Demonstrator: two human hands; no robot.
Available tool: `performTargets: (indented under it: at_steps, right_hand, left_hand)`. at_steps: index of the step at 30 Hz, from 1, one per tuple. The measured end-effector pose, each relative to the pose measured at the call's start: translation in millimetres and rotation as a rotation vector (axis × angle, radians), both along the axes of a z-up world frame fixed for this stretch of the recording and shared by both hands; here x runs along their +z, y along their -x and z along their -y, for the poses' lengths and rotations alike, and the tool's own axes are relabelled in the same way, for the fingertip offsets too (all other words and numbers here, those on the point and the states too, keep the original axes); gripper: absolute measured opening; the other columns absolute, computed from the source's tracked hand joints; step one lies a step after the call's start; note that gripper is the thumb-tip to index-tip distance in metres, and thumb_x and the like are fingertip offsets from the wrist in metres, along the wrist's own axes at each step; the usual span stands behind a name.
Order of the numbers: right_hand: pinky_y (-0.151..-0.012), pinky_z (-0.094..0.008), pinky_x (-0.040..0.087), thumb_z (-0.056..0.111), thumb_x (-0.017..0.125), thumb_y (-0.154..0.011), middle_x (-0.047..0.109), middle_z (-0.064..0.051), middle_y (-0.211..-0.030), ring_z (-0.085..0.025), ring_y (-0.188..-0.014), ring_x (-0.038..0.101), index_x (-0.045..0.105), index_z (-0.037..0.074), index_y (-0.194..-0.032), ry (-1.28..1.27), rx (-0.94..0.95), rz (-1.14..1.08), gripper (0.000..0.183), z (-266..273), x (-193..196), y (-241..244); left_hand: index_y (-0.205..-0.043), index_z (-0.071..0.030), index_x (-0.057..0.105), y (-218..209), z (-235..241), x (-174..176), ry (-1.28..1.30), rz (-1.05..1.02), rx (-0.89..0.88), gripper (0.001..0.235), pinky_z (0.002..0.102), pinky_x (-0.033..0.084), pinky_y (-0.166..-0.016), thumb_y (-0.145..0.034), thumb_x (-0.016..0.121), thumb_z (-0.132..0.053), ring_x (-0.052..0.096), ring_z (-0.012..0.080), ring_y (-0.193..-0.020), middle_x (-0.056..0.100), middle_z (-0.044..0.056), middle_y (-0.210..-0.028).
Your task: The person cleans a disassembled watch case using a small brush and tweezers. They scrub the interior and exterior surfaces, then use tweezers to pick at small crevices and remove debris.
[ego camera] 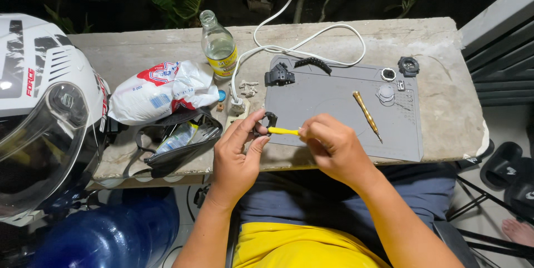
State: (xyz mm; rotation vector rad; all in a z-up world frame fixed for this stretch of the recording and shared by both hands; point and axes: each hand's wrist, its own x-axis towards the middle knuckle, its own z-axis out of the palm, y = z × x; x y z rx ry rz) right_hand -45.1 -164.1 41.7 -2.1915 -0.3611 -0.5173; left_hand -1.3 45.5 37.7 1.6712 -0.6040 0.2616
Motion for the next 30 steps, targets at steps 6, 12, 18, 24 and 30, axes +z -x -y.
performTargets:
  at_steps: [6,12,18,24,30]
  right_hand:
    - [-0.066,-0.037,0.057,-0.012,0.063,-0.078,0.069,-0.008,-0.077,-0.030,-0.069,0.069,0.066,0.012,-0.076,-0.101,-0.001,0.000,0.024,9.9,-0.3,-3.3]
    - [-0.076,-0.034,0.057,-0.008,0.069,-0.091,0.070,-0.008,-0.089,-0.028,-0.080,0.070,0.070,0.010,-0.081,0.089,-0.187,0.240,0.021,26.5,2.0,-3.0]
    - [-0.076,-0.039,0.057,-0.011,0.067,-0.087,0.069,-0.010,-0.085,-0.034,-0.080,0.069,0.068,0.008,-0.081,0.105,-0.181,0.223,0.020,33.0,-7.8,-3.0]
    - [-0.076,-0.040,0.057,-0.010,0.068,-0.084,0.069,-0.010,-0.085,-0.033,-0.079,0.069,0.067,0.008,-0.082,0.113,-0.232,0.194,0.018,30.3,-14.3,11.9]
    - [-0.070,-0.044,0.056,0.011,0.081,-0.089,0.066,-0.010,-0.081,-0.030,-0.073,0.068,0.072,0.012,-0.114,-0.014,-0.538,-0.157,0.026,68.4,-18.9,26.7]
  left_hand:
    - [-0.130,0.001,0.067,2.0,1.2,0.6,0.028,-0.040,-0.033,0.039,0.035,0.064,-0.081,-0.091,0.069,0.001,0.073,0.0263,-0.089,0.070,0.016,-0.094]
    - [-0.140,0.005,0.057,-9.0,2.4,-21.7,0.145,-0.228,-0.047,0.050,0.039,0.063,-0.086,-0.091,0.067,0.007,0.065,0.0214,-0.090,0.066,0.021,-0.096]
    - [-0.142,0.001,0.057,-12.6,23.2,-35.9,0.243,-0.379,-0.103,0.052,0.030,0.060,-0.086,-0.092,0.069,0.004,0.064,0.0117,-0.088,0.067,0.012,-0.095]
    - [-0.140,0.004,0.057,-18.6,39.1,-32.8,0.300,-0.433,-0.155,0.051,0.029,0.062,-0.082,-0.091,0.070,0.005,0.068,0.0141,-0.083,0.068,0.014,-0.093]
    - [-0.142,0.003,0.056,-24.9,48.0,-45.7,0.298,-0.458,-0.132,0.052,0.029,0.061,-0.079,-0.092,0.071,0.003,0.065,0.0128,-0.081,0.068,0.014,-0.095]
